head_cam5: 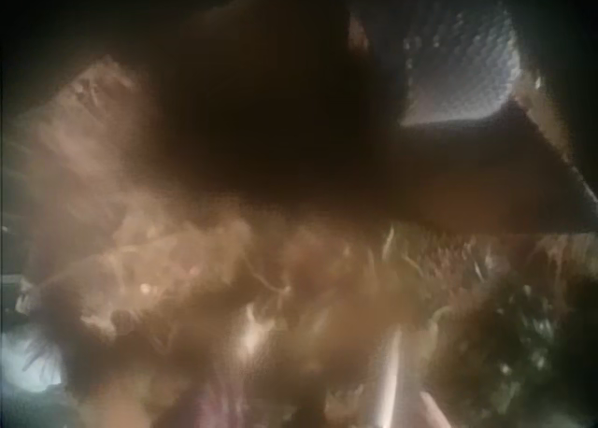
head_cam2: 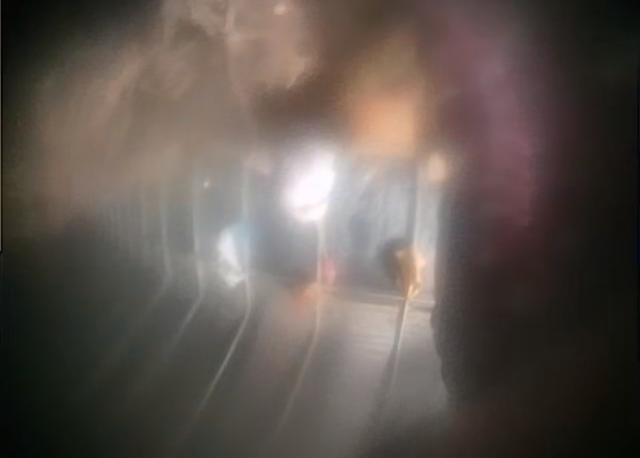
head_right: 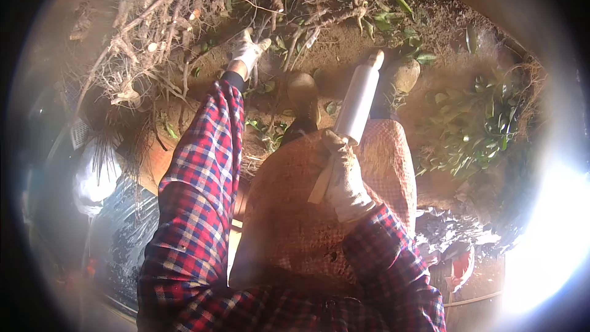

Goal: The person repeatedly picks up root bundles, wraps them in plastic film using a roll, and places the wrapped bundles into a basket. The person handles the roots one at a time and continues the wrapping cycle throughout the clip.

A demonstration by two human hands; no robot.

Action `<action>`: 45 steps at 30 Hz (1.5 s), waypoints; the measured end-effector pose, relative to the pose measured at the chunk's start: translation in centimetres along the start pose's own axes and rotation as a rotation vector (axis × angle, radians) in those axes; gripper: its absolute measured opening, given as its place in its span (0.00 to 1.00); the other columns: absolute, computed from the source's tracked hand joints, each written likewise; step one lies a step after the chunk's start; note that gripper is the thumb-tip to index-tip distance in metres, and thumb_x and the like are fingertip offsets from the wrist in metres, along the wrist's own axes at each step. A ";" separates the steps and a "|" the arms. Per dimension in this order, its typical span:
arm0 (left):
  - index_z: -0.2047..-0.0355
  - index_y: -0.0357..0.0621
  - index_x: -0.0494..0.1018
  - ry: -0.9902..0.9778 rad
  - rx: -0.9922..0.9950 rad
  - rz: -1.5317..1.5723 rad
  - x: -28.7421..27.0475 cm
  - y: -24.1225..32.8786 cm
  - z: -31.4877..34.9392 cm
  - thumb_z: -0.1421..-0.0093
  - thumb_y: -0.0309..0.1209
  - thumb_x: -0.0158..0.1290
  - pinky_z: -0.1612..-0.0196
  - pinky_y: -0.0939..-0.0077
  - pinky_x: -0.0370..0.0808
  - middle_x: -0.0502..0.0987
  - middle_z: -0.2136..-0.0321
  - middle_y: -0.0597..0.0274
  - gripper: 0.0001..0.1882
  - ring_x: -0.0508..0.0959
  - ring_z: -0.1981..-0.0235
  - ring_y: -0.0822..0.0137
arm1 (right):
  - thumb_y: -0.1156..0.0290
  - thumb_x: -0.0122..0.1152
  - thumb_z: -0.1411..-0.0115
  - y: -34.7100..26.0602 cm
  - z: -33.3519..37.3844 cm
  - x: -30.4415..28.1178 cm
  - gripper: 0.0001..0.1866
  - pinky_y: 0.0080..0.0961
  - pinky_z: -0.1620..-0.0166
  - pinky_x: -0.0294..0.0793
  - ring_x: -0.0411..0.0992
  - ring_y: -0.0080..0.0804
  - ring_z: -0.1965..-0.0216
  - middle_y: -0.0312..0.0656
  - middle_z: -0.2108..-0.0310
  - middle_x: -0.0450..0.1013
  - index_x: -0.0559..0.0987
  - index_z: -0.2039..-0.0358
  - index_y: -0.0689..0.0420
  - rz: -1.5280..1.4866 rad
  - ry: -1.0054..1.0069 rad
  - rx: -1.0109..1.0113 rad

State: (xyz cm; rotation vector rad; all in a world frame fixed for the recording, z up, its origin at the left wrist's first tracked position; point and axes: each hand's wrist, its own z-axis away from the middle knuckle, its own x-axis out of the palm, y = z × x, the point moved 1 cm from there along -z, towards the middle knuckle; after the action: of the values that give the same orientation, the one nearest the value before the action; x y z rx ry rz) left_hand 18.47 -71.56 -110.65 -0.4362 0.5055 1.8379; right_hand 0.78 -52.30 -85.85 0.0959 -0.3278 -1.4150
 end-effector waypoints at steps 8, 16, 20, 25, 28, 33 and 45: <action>0.37 0.39 0.57 -0.262 0.119 0.336 -0.7 0.2 7.7 0.41 0.43 0.57 0.50 0.73 0.71 0.66 0.41 0.45 0.37 0.73 0.51 0.61 | 0.68 0.54 0.35 -0.2 -2.1 0.0 0.14 0.14 0.84 0.52 0.48 0.13 0.84 0.23 0.82 0.51 0.64 0.77 0.48 -0.295 -0.011 -0.099; 0.53 0.46 0.70 0.092 0.750 0.444 -1.4 0.9 20.6 0.41 0.30 0.57 0.65 0.71 0.80 0.78 0.59 0.54 0.16 0.81 0.69 0.63 | 0.57 0.59 0.39 -0.6 -3.2 -0.2 0.20 0.26 0.62 0.71 0.70 0.31 0.63 0.36 0.58 0.70 0.70 0.50 0.51 -0.113 -0.029 -0.321; 0.59 0.47 0.69 -0.034 0.666 0.251 -1.8 2.0 25.1 0.41 0.35 0.56 0.69 0.64 0.75 0.74 0.70 0.57 0.12 0.77 0.71 0.61 | 0.53 0.52 0.35 -0.5 -3.8 -1.2 0.29 0.30 0.39 0.62 0.63 0.36 0.41 0.45 0.42 0.63 0.62 0.39 0.55 -0.069 -0.199 -0.408; 0.56 0.46 0.69 -0.070 0.870 0.143 -2.4 3.3 27.2 0.40 0.42 0.54 0.72 0.60 0.71 0.71 0.72 0.57 0.17 0.74 0.74 0.56 | 0.53 0.44 0.32 -1.0 -5.6 -2.9 0.27 0.29 0.39 0.61 0.62 0.32 0.42 0.43 0.41 0.63 0.61 0.38 0.54 0.408 -0.152 -0.587; 0.50 0.45 0.73 -0.341 0.840 0.366 -2.7 2.7 25.3 0.40 0.42 0.55 0.69 0.61 0.75 0.77 0.65 0.56 0.21 0.76 0.73 0.60 | 0.56 0.43 0.31 -2.0 -5.1 -3.1 0.21 0.36 0.35 0.56 0.62 0.33 0.40 0.38 0.40 0.63 0.65 0.40 0.48 0.039 -0.250 -0.379; 0.45 0.48 0.67 0.185 0.657 -0.218 -1.4 4.4 14.8 0.34 0.39 0.47 0.50 0.58 0.73 0.73 0.51 0.49 0.20 0.75 0.55 0.57 | 0.60 0.42 0.30 -2.1 -3.3 -1.9 0.21 0.42 0.33 0.56 0.61 0.36 0.39 0.40 0.40 0.64 0.64 0.40 0.53 0.141 -0.213 -0.497; 0.54 0.50 0.71 0.081 0.573 -0.188 -0.1 8.6 3.8 0.33 0.51 0.40 0.68 0.69 0.76 0.76 0.71 0.65 0.21 0.76 0.70 0.66 | 0.61 0.54 0.35 -3.6 -3.3 -0.9 0.20 0.44 0.40 0.66 0.66 0.38 0.45 0.38 0.47 0.67 0.67 0.45 0.52 -0.112 -0.267 -0.375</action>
State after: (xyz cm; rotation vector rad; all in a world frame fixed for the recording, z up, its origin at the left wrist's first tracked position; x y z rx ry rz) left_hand 10.18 -72.01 -106.35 -0.1587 0.9768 1.4182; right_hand -1.86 -52.43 -90.08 -0.3895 -0.2736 -1.5804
